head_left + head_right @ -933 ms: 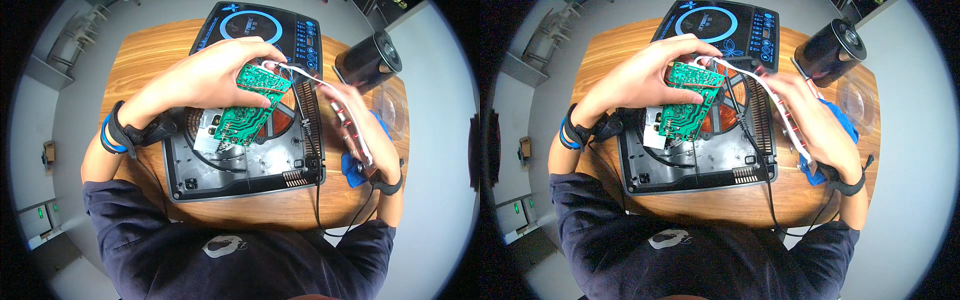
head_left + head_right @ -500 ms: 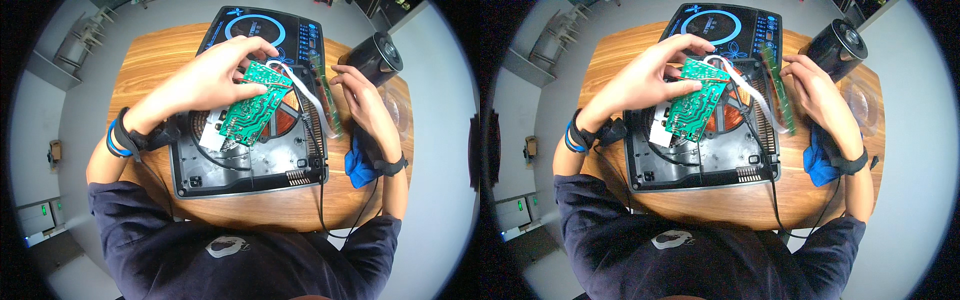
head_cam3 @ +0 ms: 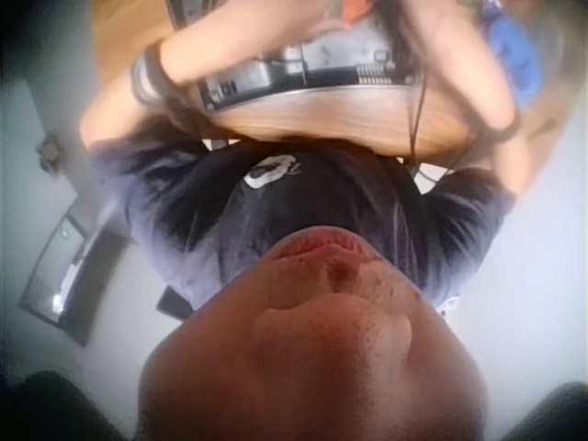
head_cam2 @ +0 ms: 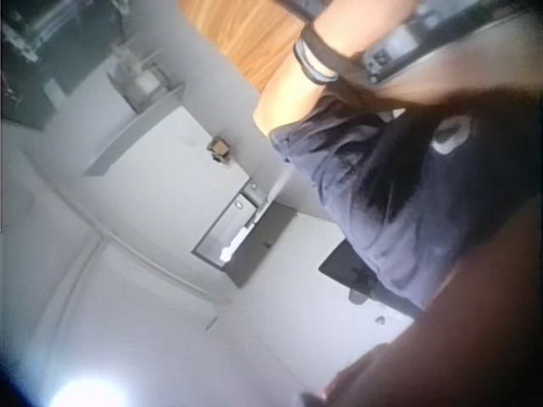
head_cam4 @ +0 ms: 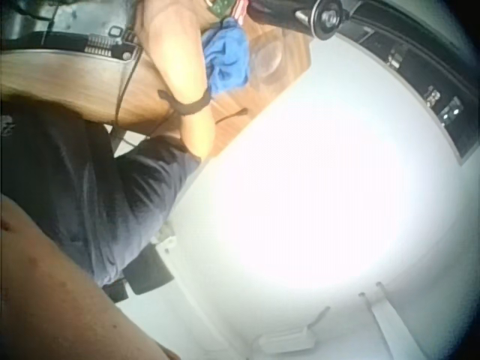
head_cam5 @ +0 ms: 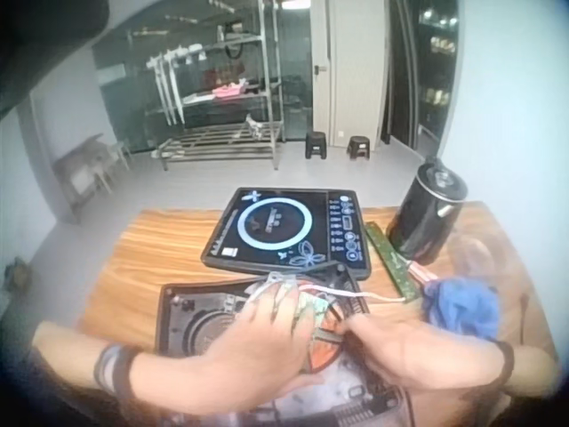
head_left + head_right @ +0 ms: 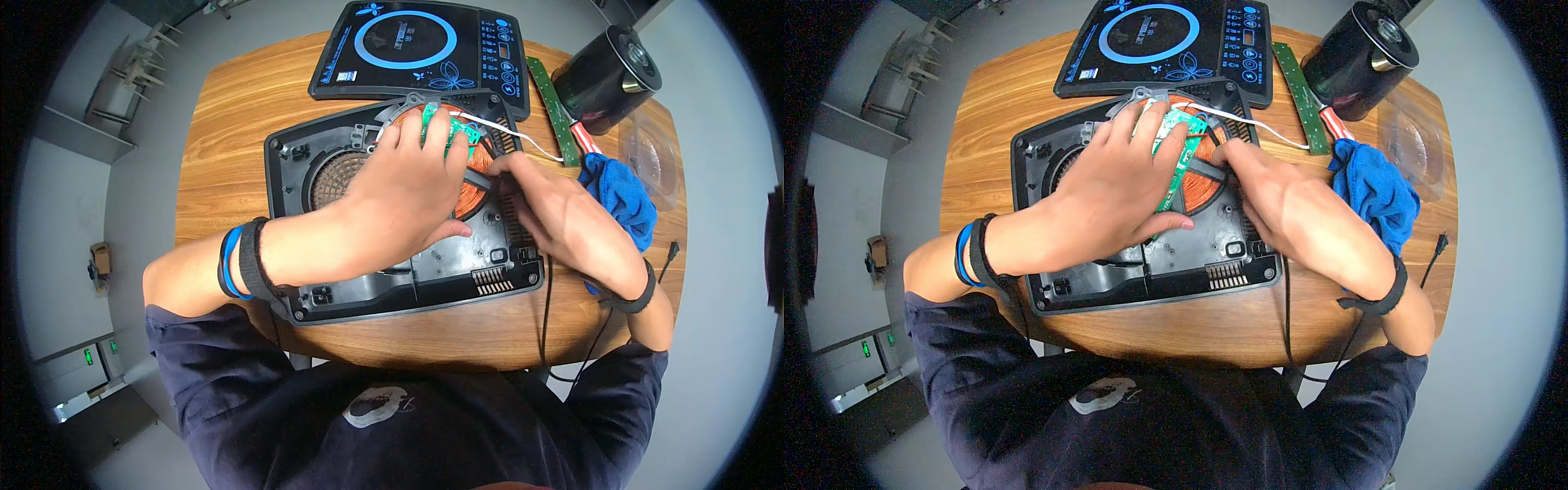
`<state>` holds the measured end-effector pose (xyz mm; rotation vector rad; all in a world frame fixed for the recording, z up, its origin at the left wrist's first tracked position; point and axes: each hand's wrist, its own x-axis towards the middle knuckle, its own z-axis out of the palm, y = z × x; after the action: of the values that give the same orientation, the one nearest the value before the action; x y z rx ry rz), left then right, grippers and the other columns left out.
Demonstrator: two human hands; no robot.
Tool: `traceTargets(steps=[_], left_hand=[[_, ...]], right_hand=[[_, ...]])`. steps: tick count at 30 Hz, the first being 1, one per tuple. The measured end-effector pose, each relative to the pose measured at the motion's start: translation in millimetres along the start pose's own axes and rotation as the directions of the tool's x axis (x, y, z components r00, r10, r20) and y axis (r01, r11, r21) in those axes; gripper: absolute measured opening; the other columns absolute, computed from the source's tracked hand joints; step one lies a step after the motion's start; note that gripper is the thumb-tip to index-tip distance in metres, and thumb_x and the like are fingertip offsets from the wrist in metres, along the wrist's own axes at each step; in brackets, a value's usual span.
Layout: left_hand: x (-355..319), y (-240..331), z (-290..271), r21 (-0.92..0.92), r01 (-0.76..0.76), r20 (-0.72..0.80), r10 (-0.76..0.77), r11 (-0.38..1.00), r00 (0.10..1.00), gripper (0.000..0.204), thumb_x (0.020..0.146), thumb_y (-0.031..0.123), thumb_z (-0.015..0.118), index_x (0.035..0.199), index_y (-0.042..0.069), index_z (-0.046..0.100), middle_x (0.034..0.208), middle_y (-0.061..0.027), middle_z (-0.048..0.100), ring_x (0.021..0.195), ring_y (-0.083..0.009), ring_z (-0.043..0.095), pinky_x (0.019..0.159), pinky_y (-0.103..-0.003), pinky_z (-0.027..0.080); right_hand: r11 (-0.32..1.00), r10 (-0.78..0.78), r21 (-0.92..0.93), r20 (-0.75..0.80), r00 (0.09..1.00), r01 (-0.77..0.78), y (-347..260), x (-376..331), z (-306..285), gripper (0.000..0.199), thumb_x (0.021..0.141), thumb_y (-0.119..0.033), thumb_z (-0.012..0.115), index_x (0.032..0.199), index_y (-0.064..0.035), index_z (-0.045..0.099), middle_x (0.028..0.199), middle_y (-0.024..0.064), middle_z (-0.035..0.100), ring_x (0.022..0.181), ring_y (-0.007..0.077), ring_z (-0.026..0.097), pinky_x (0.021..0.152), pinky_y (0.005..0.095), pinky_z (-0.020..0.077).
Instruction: The person assembles the internal components of an induction cooktop on a wooden table. They place the copper coil, circuit boards, and fan into the housing, connect wires, and secure the parts by hand.
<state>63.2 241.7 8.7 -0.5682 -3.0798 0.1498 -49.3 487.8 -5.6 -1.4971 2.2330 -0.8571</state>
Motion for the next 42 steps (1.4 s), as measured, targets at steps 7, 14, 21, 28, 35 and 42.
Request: traceTargets(steps=[7,14,21,28,35,42], left_hand=[[2.0,18.1,18.8,0.113,0.045,0.075,-0.053,0.993,0.996,0.079,0.096,0.026,0.085,0.158,-0.011,0.051,0.164,-0.0436,0.049,0.155,-0.0603,0.049,0.123,-0.06,0.049],[-5.7,-17.2,-32.6,-0.333,0.003,-0.03,-0.014,0.943,0.999,0.058,0.093,0.001,0.074,0.147,0.008,0.055,0.148,-0.0268,0.065,0.139,-0.0494,0.064,0.111,-0.055,0.056],[-9.5,-53.5,-52.0,-0.518,0.073,0.146,0.004,0.853,0.989,0.032,0.095,-0.01,0.065,0.122,0.007,0.069,0.14,-0.022,0.075,0.134,-0.0478,0.069,0.108,-0.051,0.056],[-19.0,-49.9,-59.1,-0.333,-0.034,-0.01,0.033,0.942,0.999,0.032,0.088,-0.017,0.066,0.11,0.007,0.069,0.151,-0.0218,0.071,0.133,-0.048,0.069,0.104,-0.052,0.058],[-16.0,-63.6,-61.0,-0.285,0.046,-0.086,-0.073,0.957,0.994,0.029,0.092,-0.017,0.059,0.11,0.005,0.062,0.133,-0.0189,0.073,0.119,-0.0494,0.072,0.093,-0.053,0.057],[-10.8,-65.0,-51.9,-0.238,0.111,-0.1,-0.138,0.965,0.985,0.023,0.107,-0.003,0.059,0.126,0.009,0.058,0.109,-0.0208,0.073,0.11,-0.0482,0.073,0.086,-0.055,0.056]], right_hand=[[0.993,0.108,-0.038,-0.064,0.992,-0.111,5.5,-3.3,-24.1,0.038,0.113,0.008,0.056,0.147,-0.0077,0.061,0.111,0.0146,0.075,0.083,0.0264,0.075,0.079,0.0401,0.0603],[0.998,-0.056,-0.011,-0.207,0.977,0.055,42.4,-3.7,-30.1,0.039,0.113,0.006,0.06,0.15,-0.0062,0.064,0.118,0.0123,0.076,0.096,0.0253,0.076,0.088,0.0399,0.061],[0.994,-0.106,-0.049,-0.282,0.954,0.096,38.6,-0.8,-31.4,0.035,0.114,-0.003,0.066,0.149,-0.0065,0.068,0.107,0.0141,0.075,0.087,0.0239,0.069,0.082,0.0382,0.0568],[0.998,-0.055,-0.054,-0.188,0.981,0.045,38.4,9.7,-40.9,0.03,0.115,-0.006,0.066,0.145,-0.0064,0.066,0.103,0.0167,0.075,0.086,0.0312,0.072,0.082,0.0424,0.0577],[0.984,-0.176,-0.095,-0.345,0.922,0.152,50.5,16.3,-33.6,0.026,0.111,-0.001,0.065,0.136,-0.0063,0.069,0.123,0.0141,0.071,0.11,0.033,0.074,0.094,0.0397,0.0591],[0.671,-0.355,-0.742,-0.301,0.885,0.017,48.1,10.9,-28.5,0.015,0.105,-0.008,0.073,0.119,-0.0013,0.073,0.125,0.0168,0.066,0.103,0.0389,0.071,0.091,0.0483,0.0607]])
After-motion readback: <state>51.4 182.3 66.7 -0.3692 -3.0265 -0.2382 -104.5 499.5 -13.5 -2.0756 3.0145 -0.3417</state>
